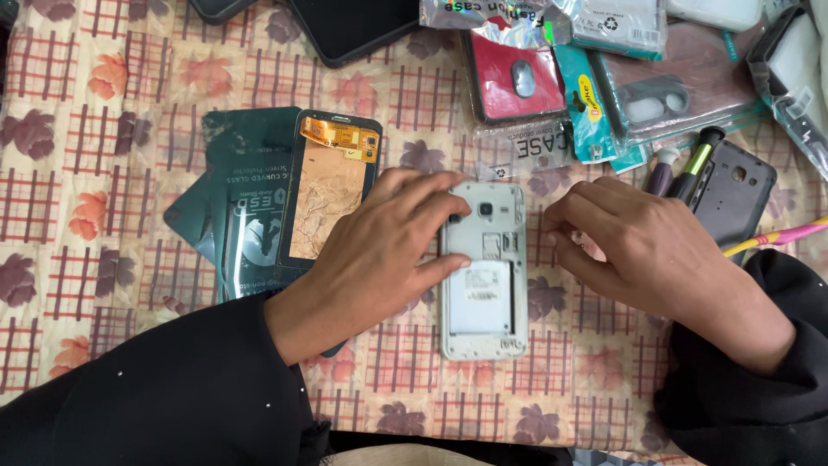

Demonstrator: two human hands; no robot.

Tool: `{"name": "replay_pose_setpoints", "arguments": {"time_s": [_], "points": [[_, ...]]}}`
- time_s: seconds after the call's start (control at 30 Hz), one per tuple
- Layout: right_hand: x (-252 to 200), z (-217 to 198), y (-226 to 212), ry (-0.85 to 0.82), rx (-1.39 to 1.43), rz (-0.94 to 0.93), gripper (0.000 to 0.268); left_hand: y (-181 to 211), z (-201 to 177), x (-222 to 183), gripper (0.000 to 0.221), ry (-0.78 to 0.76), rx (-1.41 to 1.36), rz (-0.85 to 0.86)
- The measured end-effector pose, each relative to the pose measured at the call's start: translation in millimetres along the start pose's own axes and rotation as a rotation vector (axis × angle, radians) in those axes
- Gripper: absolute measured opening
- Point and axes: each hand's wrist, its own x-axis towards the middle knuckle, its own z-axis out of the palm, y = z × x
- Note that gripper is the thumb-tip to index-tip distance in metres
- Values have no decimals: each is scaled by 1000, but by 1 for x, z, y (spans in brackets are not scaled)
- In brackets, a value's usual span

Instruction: The person assembles a white smartphone by placing the back cover onto the chassis, then uses a screwdriver to fasten multiple screws around the perimeter. The person then attaches a black back panel to the device.

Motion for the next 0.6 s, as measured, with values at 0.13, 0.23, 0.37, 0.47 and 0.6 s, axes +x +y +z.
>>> {"name": "replay_pose_setpoints", "arguments": {"time_s": [0.13,0.23,0.37,0.47,0.6], "points": [[0,2,3,10,-49,-48,20,3,-3,-3,42,-23,-172,-78],[-1,5,6,-6,-71,-53,25,5,-3,-4,43,-16,-244,-88],[-1,7,8,-16,-79,-45,22,5,-2,-4,44,25,-235,-72],[-1,5,8,3,-88,-71,23,3,-3,-3,39,150,-232,-38],[-1,2,7,-7,-81,-12,20,-2,-14,-1,40,289,-278,-27]]}}
